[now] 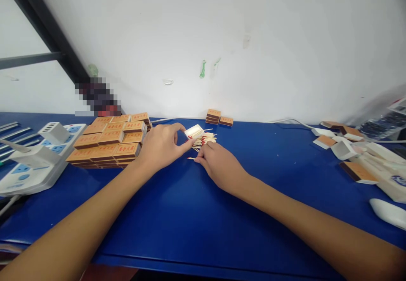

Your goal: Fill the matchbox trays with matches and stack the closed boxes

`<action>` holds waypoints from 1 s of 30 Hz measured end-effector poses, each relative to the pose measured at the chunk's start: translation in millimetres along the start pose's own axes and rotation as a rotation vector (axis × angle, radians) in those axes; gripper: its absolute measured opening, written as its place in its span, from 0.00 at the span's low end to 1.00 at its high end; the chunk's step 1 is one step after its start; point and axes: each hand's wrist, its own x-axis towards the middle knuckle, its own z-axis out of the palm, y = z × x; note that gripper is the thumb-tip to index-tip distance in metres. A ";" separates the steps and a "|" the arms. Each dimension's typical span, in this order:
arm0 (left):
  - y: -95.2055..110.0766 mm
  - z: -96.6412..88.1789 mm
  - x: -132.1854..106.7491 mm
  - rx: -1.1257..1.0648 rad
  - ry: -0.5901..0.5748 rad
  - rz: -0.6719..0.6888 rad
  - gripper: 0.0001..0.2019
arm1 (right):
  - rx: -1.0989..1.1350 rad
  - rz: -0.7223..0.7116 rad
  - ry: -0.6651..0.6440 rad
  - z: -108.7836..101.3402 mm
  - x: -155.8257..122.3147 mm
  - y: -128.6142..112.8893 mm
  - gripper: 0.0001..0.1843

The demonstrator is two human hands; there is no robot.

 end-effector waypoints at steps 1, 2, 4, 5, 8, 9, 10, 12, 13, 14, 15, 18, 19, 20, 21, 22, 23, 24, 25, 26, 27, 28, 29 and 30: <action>-0.9 -0.3 0.4 -0.001 -0.009 0.001 0.21 | -0.003 -0.043 0.001 -4.6 -2.8 7.3 0.06; -1.8 -0.7 0.8 -0.005 -0.016 0.002 0.20 | 0.006 -0.090 0.012 -10.3 -5.4 15.6 0.06; -3.5 -1.3 1.3 -0.023 -0.037 0.015 0.19 | 0.068 -0.188 0.050 -23.5 -9.1 32.7 0.06; -3.8 -1.2 1.2 -0.040 -0.060 0.032 0.19 | 0.091 -0.208 0.103 -30.3 -10.1 40.1 0.06; -1.7 1.6 -1.3 -0.119 -0.171 0.134 0.18 | 0.140 -0.225 0.239 -44.5 -10.3 52.4 0.05; 0.0 3.2 -2.6 -0.149 -0.207 0.173 0.17 | 0.146 -0.231 0.247 -46.0 -10.3 52.8 0.05; 2.0 5.0 -4.1 -0.175 -0.233 0.207 0.17 | 0.145 -0.242 0.238 -45.7 -10.4 51.8 0.05; 6.0 8.0 -6.7 -0.211 -0.260 0.255 0.16 | 0.133 -0.266 0.208 -41.2 -11.5 47.8 0.05; 7.6 9.0 -7.5 -0.222 -0.267 0.271 0.16 | 0.128 -0.276 0.193 -38.0 -12.4 45.8 0.05; 8.8 9.3 -8.0 -0.229 -0.272 0.284 0.16 | 0.127 -0.283 0.179 -34.8 -13.3 44.5 0.05; 9.4 9.1 -7.9 -0.232 -0.282 0.294 0.16 | 0.132 -0.292 0.168 -32.1 -14.1 43.8 0.04; 8.0 5.0 -5.7 -0.232 -0.332 0.296 0.15 | 0.179 -0.295 0.151 -27.9 -14.4 45.9 0.04; 6.8 2.9 -4.7 -0.229 -0.355 0.287 0.14 | 0.202 -0.277 0.174 -27.1 -13.4 47.1 0.05; 5.5 0.7 -3.7 -0.227 -0.380 0.275 0.13 | 0.224 -0.246 0.212 -26.2 -11.8 48.0 0.07; 4.3 -1.5 -2.9 -0.228 -0.409 0.265 0.13 | 0.241 -0.206 0.254 -24.7 -9.6 48.4 0.07; 3.3 -3.5 -2.5 -0.234 -0.438 0.256 0.13 | 0.254 -0.164 0.289 -22.7 -6.9 48.0 0.07; 2.6 -5.4 -2.3 -0.243 -0.471 0.247 0.13 | 0.260 -0.127 0.308 -20.0 -3.8 46.7 0.06; 2.3 -7.0 -2.4 -0.255 -0.502 0.238 0.13 | 0.262 -0.097 0.308 -16.9 -0.4 44.6 0.05; 2.5 -8.3 -2.8 -0.269 -0.534 0.231 0.13 | 0.259 -0.073 0.293 -13.5 3.1 41.8 0.05; 3.0 -9.4 -3.3 -0.284 -0.560 0.226 0.13 | 0.253 -0.055 0.270 -10.1 6.7 38.6 0.05; 3.8 -10.3 -4.0 -0.298 -0.582 0.220 0.13 | 0.245 -0.039 0.244 -7.0 10.2 35.2 0.06; 4.8 -11.0 -4.7 -0.311 -0.602 0.213 0.13 | 0.235 -0.025 0.224 -4.2 13.5 32.0 0.07; 6.0 -11.5 -5.3 -0.326 -0.619 0.205 0.13 | 0.224 -0.015 0.208 -2.0 16.5 29.2 0.08; 7.1 -11.7 -5.8 -0.340 -0.630 0.198 0.13 | 0.214 -0.010 0.195 -0.4 19.0 27.0 0.08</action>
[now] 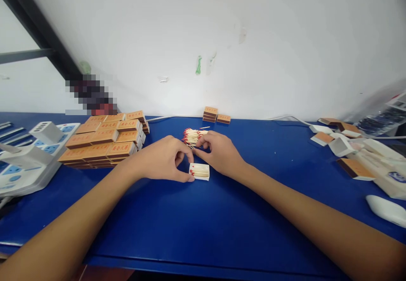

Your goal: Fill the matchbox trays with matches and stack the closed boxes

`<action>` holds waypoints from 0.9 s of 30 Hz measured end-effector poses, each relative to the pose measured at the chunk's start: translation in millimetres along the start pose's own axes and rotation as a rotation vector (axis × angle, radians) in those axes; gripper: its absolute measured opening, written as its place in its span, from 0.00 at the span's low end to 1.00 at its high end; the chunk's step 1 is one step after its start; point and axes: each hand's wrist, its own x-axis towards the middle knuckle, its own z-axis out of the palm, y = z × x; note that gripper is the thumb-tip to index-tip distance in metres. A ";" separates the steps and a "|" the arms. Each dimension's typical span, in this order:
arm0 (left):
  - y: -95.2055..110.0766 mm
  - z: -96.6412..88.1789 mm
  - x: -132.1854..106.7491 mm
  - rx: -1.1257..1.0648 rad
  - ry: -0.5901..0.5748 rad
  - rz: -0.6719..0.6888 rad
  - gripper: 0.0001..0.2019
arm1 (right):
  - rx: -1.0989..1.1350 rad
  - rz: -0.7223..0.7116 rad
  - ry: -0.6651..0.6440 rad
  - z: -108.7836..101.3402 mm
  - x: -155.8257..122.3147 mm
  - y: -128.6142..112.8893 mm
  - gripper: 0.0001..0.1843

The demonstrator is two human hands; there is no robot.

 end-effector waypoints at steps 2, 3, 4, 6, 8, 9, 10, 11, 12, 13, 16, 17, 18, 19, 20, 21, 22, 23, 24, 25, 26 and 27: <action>1.5 0.7 0.0 -0.029 -0.003 -0.004 0.13 | -0.021 0.000 -0.013 2.5 2.9 -1.7 0.08; 1.6 1.0 0.2 -0.041 -0.002 -0.002 0.13 | -0.032 -0.001 -0.016 2.6 3.4 -1.6 0.08; 1.4 1.2 0.5 -0.049 0.003 0.001 0.13 | -0.047 -0.002 -0.022 1.9 3.2 -0.7 0.08; -0.1 1.2 1.1 -0.053 0.014 0.009 0.14 | -0.093 -0.003 -0.047 -1.2 0.6 3.1 0.07; -2.4 0.8 1.8 -0.034 0.034 0.011 0.13 | -0.162 -0.013 -0.074 -6.3 -4.8 9.7 0.07; -3.6 0.6 2.1 -0.019 0.045 0.010 0.13 | -0.199 -0.027 -0.085 -9.6 -8.0 13.8 0.07; -4.8 0.5 2.4 -0.004 0.053 0.008 0.13 | -0.231 -0.048 -0.093 -13.2 -11.3 18.1 0.07; -5.9 0.6 2.7 0.007 0.059 0.006 0.13 | -0.260 -0.073 -0.097 -17.3 -14.3 22.6 0.07; -6.8 0.9 3.0 0.015 0.066 0.006 0.13 | -0.283 -0.102 -0.099 -21.6 -16.8 26.8 0.07; -7.6 1.4 3.3 0.020 0.074 0.009 0.14 | -0.305 -0.133 -0.099 -26.2 -18.6 30.6 0.06; -9.3 4.0 4.8 0.030 0.103 0.019 0.14 | -0.361 -0.202 -0.083 -39.6 -19.5 37.7 0.07; -9.7 5.1 5.5 0.039 0.113 0.020 0.14 | -0.369 -0.216 -0.071 -43.3 -18.7 38.6 0.07; -10.0 6.1 6.1 0.051 0.123 0.019 0.14 | -0.369 -0.225 -0.057 -46.6 -17.7 38.8 0.07; -10.3 7.2 6.8 0.066 0.136 0.018 0.14 | -0.363 -0.232 -0.038 -49.2 -16.8 38.4 0.08; -10.6 8.1 7.4 0.083 0.150 0.016 0.14 | -0.354 -0.238 -0.019 -51.4 -16.0 37.6 0.08; -10.9 9.0 8.0 0.100 0.164 0.015 0.15 | -0.346 -0.244 -0.001 -53.0 -15.5 36.6 0.08; -11.1 9.8 8.6 0.115 0.176 0.013 0.15 | -0.343 -0.249 0.014 -54.1 -15.3 35.3 0.09; -11.3 10.4 9.1 0.128 0.186 0.011 0.15 | -0.342 -0.255 0.025 -54.8 -15.5 33.8 0.09; -11.3 10.9 9.6 0.139 0.193 0.009 0.15 | -0.345 -0.263 0.035 -55.1 -16.0 32.2 0.09; -11.2 11.3 10.0 0.147 0.197 0.007 0.15 | -0.351 -0.278 0.040 -54.8 -16.7 30.4 0.09; -10.9 11.5 10.4 0.153 0.199 0.006 0.15 | -0.360 -0.297 0.039 -53.9 -17.7 28.5 0.09; -10.3 11.6 10.6 0.156 0.202 0.003 0.15 | -0.371 -0.321 0.034 -52.3 -18.9 26.4 0.09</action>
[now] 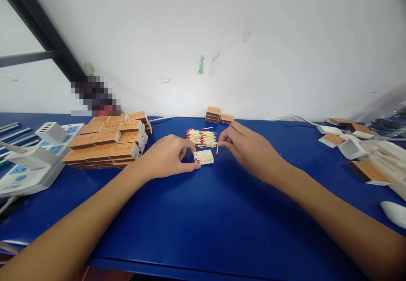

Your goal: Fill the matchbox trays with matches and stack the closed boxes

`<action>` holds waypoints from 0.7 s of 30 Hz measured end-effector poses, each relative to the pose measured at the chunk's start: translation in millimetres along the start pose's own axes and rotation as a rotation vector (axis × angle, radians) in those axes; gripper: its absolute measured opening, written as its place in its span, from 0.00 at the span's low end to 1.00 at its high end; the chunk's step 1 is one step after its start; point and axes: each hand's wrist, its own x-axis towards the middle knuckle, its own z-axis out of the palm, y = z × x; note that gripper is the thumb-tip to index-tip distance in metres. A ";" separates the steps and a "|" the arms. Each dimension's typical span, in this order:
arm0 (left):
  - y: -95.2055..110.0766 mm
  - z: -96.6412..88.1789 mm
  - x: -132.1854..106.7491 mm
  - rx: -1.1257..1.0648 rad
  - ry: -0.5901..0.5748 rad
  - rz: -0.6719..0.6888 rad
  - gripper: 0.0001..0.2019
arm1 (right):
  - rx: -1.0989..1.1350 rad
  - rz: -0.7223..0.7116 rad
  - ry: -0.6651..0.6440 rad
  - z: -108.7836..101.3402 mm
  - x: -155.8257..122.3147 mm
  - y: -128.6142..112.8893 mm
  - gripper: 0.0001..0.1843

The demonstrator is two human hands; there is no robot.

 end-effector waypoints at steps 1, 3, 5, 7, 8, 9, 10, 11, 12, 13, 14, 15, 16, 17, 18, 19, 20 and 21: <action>0.8 0.0 0.2 0.002 0.002 -0.003 0.15 | -0.012 -0.028 -0.008 1.2 -0.5 -3.2 0.10; 2.9 -0.2 0.2 0.000 0.006 -0.008 0.14 | -0.041 -0.073 -0.030 5.0 -1.4 -10.6 0.09; 4.9 -0.2 -0.1 -0.007 0.005 -0.005 0.14 | -0.064 -0.090 -0.056 9.5 -2.1 -18.0 0.09; 5.9 0.2 -0.6 -0.014 -0.002 0.009 0.14 | -0.059 -0.093 -0.087 12.7 -2.5 -23.3 0.09; 5.9 0.6 -0.8 -0.016 -0.005 0.016 0.14 | -0.045 -0.092 -0.104 13.3 -2.5 -24.4 0.09; 5.4 0.9 -0.9 -0.015 -0.007 0.020 0.14 | -0.026 -0.089 -0.118 13.1 -2.5 -24.3 0.08; 4.7 1.2 -1.0 -0.012 -0.009 0.020 0.14 | -0.002 -0.081 -0.126 12.1 -2.5 -23.0 0.08; 4.0 1.4 -1.0 -0.010 -0.011 0.019 0.15 | 0.027 -0.071 -0.129 10.4 -2.4 -20.7 0.08; 3.3 1.5 -1.0 -0.009 -0.012 0.015 0.15 | 0.064 -0.057 -0.131 8.3 -2.3 -17.9 0.07; 3.0 1.4 -0.9 -0.007 -0.014 0.013 0.15 | 0.109 -0.041 -0.130 6.1 -2.2 -15.1 0.07; 3.2 1.2 -0.8 -0.005 -0.015 0.012 0.15 | 0.163 -0.023 -0.130 4.1 -2.1 -12.8 0.06; 3.8 1.0 -0.8 0.000 -0.016 0.012 0.15 | 0.224 -0.009 -0.132 2.6 -2.0 -11.5 0.05; 5.0 0.7 -0.8 0.006 -0.016 0.015 0.15 | 0.289 0.000 -0.136 1.6 -2.1 -11.6 0.04; 6.5 0.5 -0.9 0.013 -0.016 0.021 0.15 | 0.350 0.008 -0.142 1.4 -2.3 -13.0 0.04; 8.3 0.4 -1.2 0.020 -0.019 0.029 0.14 | 0.403 0.015 -0.151 1.9 -2.5 -15.7 0.03; 10.1 0.4 -1.5 0.026 -0.022 0.038 0.13 | 0.445 0.022 -0.164 3.0 -2.8 -19.3 0.03; 11.8 0.5 -2.0 0.030 -0.025 0.046 0.13 | 0.474 0.031 -0.178 4.3 -3.2 -23.2 0.03; 13.3 0.8 -2.5 0.032 -0.027 0.052 0.12 | 0.492 0.044 -0.191 5.9 -3.5 -27.0 0.03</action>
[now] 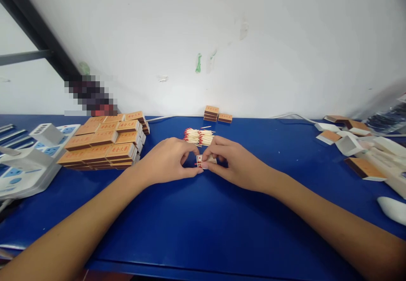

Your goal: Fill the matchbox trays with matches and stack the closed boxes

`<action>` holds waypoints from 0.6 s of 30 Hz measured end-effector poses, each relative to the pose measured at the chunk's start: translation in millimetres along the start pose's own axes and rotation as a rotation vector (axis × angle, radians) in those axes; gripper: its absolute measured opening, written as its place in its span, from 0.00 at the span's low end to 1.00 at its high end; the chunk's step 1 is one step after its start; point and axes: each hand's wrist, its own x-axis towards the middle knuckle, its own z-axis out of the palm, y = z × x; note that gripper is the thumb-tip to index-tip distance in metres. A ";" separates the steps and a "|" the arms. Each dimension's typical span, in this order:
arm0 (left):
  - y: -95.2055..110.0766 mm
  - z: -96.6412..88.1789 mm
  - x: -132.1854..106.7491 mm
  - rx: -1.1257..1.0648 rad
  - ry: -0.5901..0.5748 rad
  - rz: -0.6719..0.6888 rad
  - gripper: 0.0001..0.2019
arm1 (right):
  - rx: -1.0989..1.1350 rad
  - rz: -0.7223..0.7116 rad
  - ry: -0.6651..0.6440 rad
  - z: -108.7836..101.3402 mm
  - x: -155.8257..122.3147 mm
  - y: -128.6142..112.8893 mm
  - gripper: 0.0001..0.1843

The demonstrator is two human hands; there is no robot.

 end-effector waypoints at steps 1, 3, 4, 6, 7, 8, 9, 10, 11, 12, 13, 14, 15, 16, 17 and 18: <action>1.3 0.4 -0.4 0.003 -0.002 0.004 0.11 | 0.010 0.014 -0.012 2.8 0.0 -2.2 0.03; 3.0 1.3 -1.0 0.009 -0.007 0.005 0.11 | 0.013 0.029 -0.038 6.3 0.0 -4.9 0.03; 3.5 1.7 -1.1 0.014 -0.008 0.006 0.11 | 0.007 0.031 -0.052 6.8 0.0 -5.6 0.04; 4.4 2.6 -1.1 0.021 -0.013 0.012 0.11 | -0.026 0.031 -0.082 6.2 -0.4 -6.4 0.05; 4.7 2.9 -0.9 0.022 -0.015 0.012 0.11 | -0.052 0.031 -0.092 5.5 -0.5 -6.9 0.05; 5.2 3.1 -0.7 0.022 -0.014 0.010 0.11 | -0.080 0.029 -0.101 4.9 -0.7 -7.4 0.06; 5.6 3.3 -0.5 0.023 -0.014 0.009 0.11 | -0.105 0.023 -0.114 4.6 -0.8 -8.1 0.06; 6.1 3.4 -0.4 0.023 -0.013 0.010 0.11 | -0.127 0.012 -0.125 4.6 -0.8 -8.7 0.07; 6.6 3.5 -0.2 0.022 -0.014 0.012 0.11 | -0.148 -0.004 -0.137 4.9 -0.7 -9.3 0.06; 7.1 3.5 -0.2 0.018 -0.015 0.014 0.10 | -0.169 -0.020 -0.149 5.4 -0.5 -9.9 0.06; 7.5 3.5 -0.2 0.012 -0.018 0.014 0.10 | -0.192 -0.039 -0.159 6.1 -0.2 -10.2 0.06; 7.9 3.5 -0.3 0.005 -0.022 0.013 0.09 | -0.215 -0.059 -0.166 6.8 0.0 -10.3 0.06; 8.1 3.5 -0.4 0.000 -0.026 0.010 0.09 | -0.239 -0.078 -0.169 7.2 0.1 -10.4 0.07; 8.2 3.5 -0.5 -0.001 -0.027 0.006 0.08 | -0.261 -0.093 -0.168 7.2 0.1 -10.3 0.07; 8.1 3.5 -0.6 0.004 -0.028 0.005 0.09 | -0.278 -0.102 -0.165 6.7 0.0 -10.1 0.08; 8.0 3.5 -0.7 0.012 -0.026 0.006 0.09 | -0.292 -0.104 -0.154 5.7 -0.3 -10.0 0.08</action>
